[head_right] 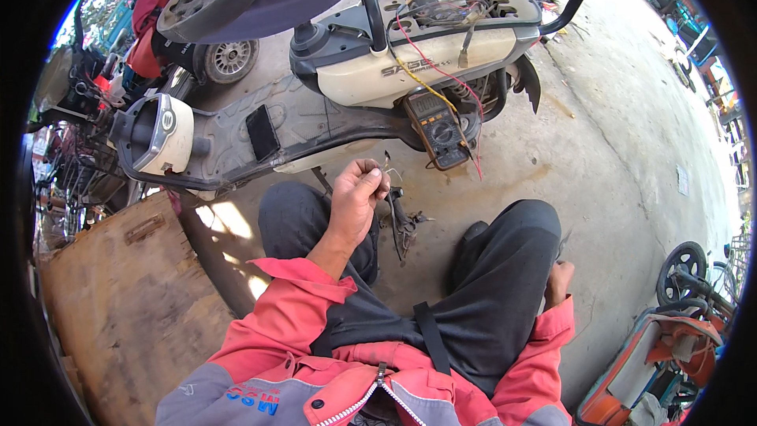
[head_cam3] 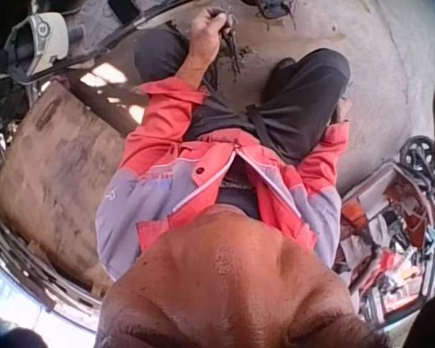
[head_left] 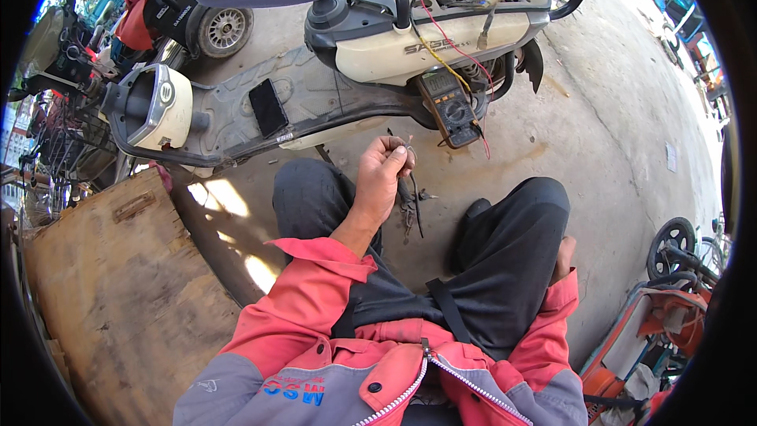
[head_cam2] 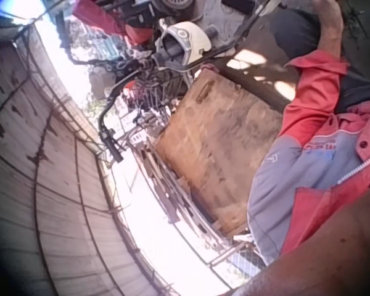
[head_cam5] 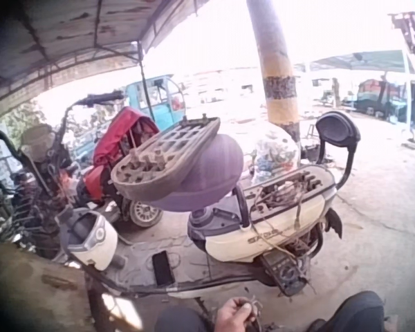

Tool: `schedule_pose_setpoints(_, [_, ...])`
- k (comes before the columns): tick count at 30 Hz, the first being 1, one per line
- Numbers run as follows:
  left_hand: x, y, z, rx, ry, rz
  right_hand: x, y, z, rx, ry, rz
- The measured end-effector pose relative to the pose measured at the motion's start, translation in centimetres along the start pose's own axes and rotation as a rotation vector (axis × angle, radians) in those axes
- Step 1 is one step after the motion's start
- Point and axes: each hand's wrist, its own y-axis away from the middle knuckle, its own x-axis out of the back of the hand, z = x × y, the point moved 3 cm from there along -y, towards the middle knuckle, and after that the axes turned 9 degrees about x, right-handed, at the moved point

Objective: The person strips insulation from wires using a soldering iron and scissors, then connects the wires to a scooter's electrical system.

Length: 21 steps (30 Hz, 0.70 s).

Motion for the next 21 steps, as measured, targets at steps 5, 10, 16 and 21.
schedule_pose_setpoints(5, [-0.1,-0.3,-0.6,0.023,-0.034,0.016,-7.2,5.3,10.2,-0.202,0.375,-0.305])
schedule_pose_setpoints(10, [0.3,0.0,-0.6,0.023,-0.050,0.023,-9.8,8.4,12.4,-0.230,0.410,-0.416])
schedule_pose_setpoints(16, [-0.6,-0.6,-0.7,0.011,-0.073,0.019,-10.1,8.9,13.3,-0.223,0.368,-0.375])
schedule_pose_setpoints(21, [0.0,-0.4,-0.6,0.010,-0.072,0.014,-8.6,6.2,12.6,-0.120,0.301,-0.214])
